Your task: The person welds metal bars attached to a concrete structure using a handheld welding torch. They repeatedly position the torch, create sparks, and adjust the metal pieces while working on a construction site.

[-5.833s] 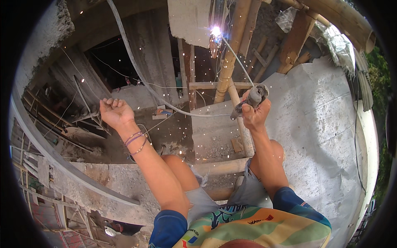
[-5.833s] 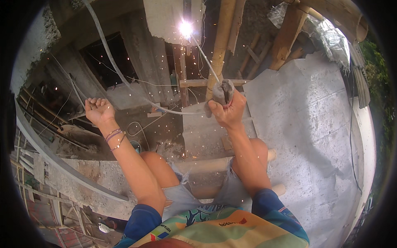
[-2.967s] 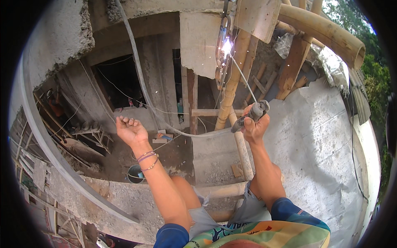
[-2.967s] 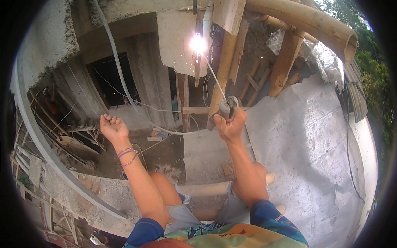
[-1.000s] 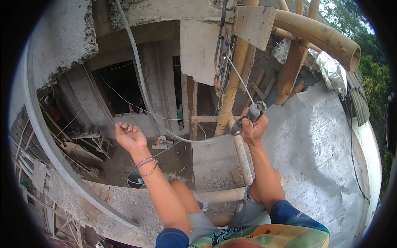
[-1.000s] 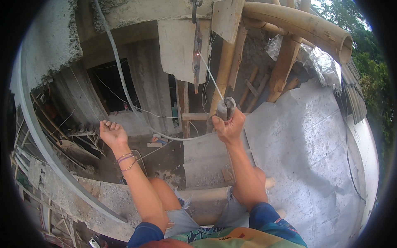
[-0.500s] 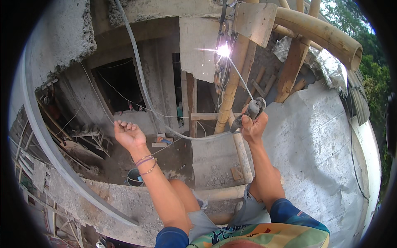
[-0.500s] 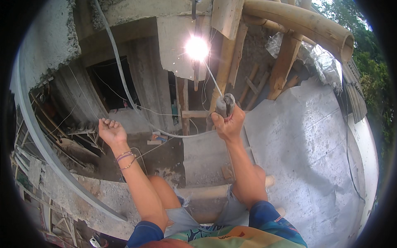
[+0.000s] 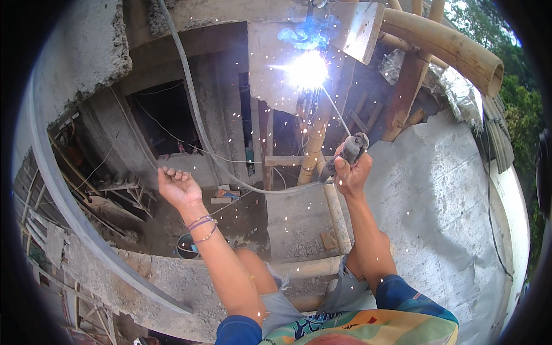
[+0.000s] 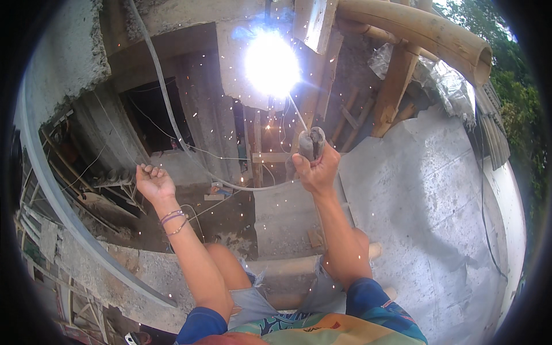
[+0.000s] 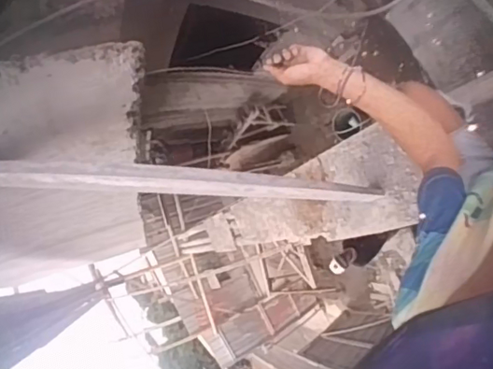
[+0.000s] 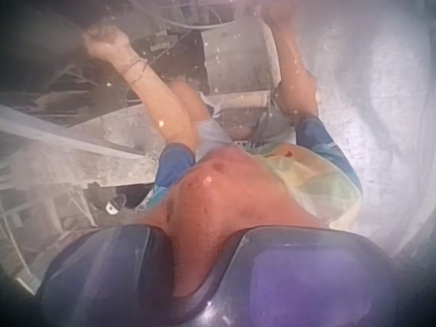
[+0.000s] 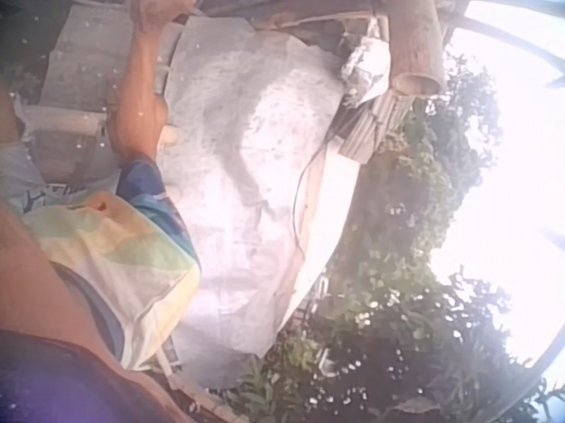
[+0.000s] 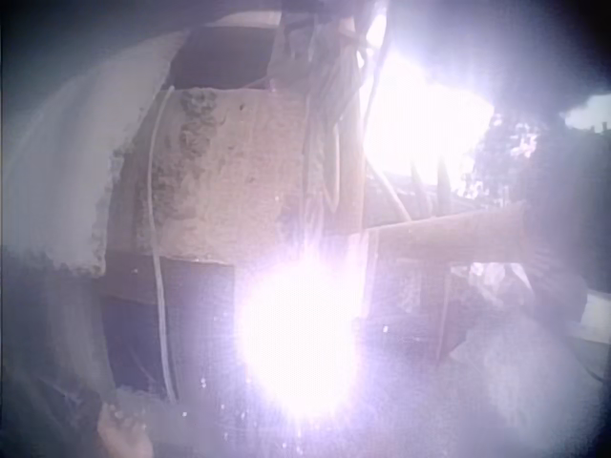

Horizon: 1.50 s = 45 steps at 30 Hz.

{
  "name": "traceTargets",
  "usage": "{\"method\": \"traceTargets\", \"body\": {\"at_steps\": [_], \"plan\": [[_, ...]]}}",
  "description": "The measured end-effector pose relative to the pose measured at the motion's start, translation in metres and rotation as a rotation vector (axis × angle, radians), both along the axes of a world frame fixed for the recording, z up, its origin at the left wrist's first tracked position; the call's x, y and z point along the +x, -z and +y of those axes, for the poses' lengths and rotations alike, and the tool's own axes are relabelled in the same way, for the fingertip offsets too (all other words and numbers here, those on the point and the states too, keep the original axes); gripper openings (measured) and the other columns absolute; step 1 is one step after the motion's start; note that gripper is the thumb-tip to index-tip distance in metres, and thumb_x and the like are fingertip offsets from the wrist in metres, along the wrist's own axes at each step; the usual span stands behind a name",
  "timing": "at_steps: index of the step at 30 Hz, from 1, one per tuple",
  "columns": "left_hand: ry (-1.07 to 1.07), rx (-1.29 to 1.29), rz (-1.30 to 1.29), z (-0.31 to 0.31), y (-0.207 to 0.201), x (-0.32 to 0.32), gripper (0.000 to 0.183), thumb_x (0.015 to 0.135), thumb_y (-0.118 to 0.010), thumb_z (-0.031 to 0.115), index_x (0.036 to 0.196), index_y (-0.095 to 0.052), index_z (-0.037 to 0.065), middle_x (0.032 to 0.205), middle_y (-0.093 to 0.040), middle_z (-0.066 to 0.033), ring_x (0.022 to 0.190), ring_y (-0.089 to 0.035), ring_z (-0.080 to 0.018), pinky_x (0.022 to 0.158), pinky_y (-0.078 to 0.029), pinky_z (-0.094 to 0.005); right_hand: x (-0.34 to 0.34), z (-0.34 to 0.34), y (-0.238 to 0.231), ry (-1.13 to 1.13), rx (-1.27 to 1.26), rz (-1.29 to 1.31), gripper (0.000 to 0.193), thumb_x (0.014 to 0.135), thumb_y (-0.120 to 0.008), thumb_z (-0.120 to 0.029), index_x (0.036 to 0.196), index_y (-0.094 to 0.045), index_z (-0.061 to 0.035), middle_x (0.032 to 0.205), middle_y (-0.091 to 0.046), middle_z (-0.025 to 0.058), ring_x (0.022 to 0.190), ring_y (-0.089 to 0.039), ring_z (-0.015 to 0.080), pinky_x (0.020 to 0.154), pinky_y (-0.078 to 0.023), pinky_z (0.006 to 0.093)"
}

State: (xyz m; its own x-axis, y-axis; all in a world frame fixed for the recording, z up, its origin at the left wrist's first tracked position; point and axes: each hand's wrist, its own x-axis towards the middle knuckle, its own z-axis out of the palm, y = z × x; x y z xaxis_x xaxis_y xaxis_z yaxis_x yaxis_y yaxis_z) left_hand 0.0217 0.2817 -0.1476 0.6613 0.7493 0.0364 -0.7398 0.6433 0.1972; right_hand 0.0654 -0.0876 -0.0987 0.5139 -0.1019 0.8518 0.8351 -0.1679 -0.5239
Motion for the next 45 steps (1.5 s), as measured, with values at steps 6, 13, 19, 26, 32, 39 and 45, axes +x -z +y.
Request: {"method": "traceTargets", "body": {"at_steps": [6,13,19,26,32,39,45], "plan": [[0.002,0.019,0.049,0.009,0.002,-0.002,0.016,0.099,-0.056,0.027,0.089,-0.056,0.014,0.072,-0.053,0.0058,0.057,-0.047,-0.0092,0.050,-0.037,-0.0240,-0.008,-0.010,-0.002,-0.181,0.208,-0.103,0.064,0.079,-0.074,-0.063,0.080,-0.055,-0.0022,0.069,-0.051,0.0011,0.060,-0.049,0.0093,0.053,-0.037,0.0252],[-0.010,0.091,0.140,0.013,0.002,-0.005,0.013,0.096,-0.058,0.024,0.089,-0.055,0.013,0.072,-0.051,0.0058,0.057,-0.043,-0.0103,0.051,-0.035,-0.0251,-0.001,-0.047,0.047,-0.034,0.469,0.261,0.063,0.088,-0.059,-0.066,0.087,-0.053,-0.0033,0.068,-0.054,0.0051,0.057,-0.049,0.0129,0.052,-0.038,0.0272],[-0.211,0.353,0.194,-0.013,-0.036,-0.011,0.018,0.100,-0.054,0.028,0.088,-0.055,0.014,0.072,-0.053,0.0049,0.056,-0.048,-0.0086,0.048,-0.037,-0.0234,0.009,-0.059,0.073,-0.208,0.663,0.462,0.061,0.092,-0.053,-0.065,0.084,-0.054,-0.0038,0.066,-0.054,0.0049,0.055,-0.048,0.0122,0.051,-0.038,0.0275],[-0.390,0.623,0.219,-0.041,-0.091,-0.044,0.017,0.101,-0.055,0.027,0.092,-0.056,0.012,0.074,-0.051,0.0041,0.062,-0.046,-0.0072,0.053,-0.037,-0.0223,0.012,-0.056,0.083,-0.273,0.637,0.499,0.063,0.092,-0.053,-0.066,0.082,-0.054,-0.0038,0.065,-0.053,0.0043,0.056,-0.048,0.0125,0.052,-0.039,0.0279],[-0.472,0.789,0.478,-0.075,-0.057,-0.093,0.017,0.100,-0.058,0.027,0.091,-0.057,0.012,0.073,-0.052,0.0041,0.063,-0.046,-0.0060,0.056,-0.035,-0.0215,0.027,-0.054,0.090,-0.297,0.637,0.530,0.064,0.091,-0.053,-0.067,0.082,-0.053,-0.0038,0.066,-0.053,0.0046,0.056,-0.049,0.0131,0.052,-0.039,0.0282],[-0.316,1.109,0.901,-0.107,-0.011,-0.078,0.019,0.097,-0.063,0.024,0.102,-0.067,0.005,0.088,-0.066,-0.0001,0.076,-0.056,-0.0065,0.066,-0.042,-0.0212,0.035,-0.051,0.090,-0.320,0.767,0.552,0.063,0.091,-0.054,-0.067,0.082,-0.053,-0.0046,0.067,-0.053,0.0056,0.055,-0.049,0.0140,0.051,-0.040,0.0288],[-0.296,1.311,0.813,-0.133,-0.043,-0.020,0.024,0.095,-0.064,0.021,0.110,-0.069,0.002,0.095,-0.068,-0.0018,0.084,-0.058,-0.0096,0.076,-0.046,-0.0249,0.028,-0.057,0.084,-0.383,0.775,0.588,0.063,0.093,-0.052,-0.064,0.081,-0.056,-0.0021,0.070,-0.054,0.0044,0.062,-0.049,0.0119,0.056,-0.038,0.0276]]}}
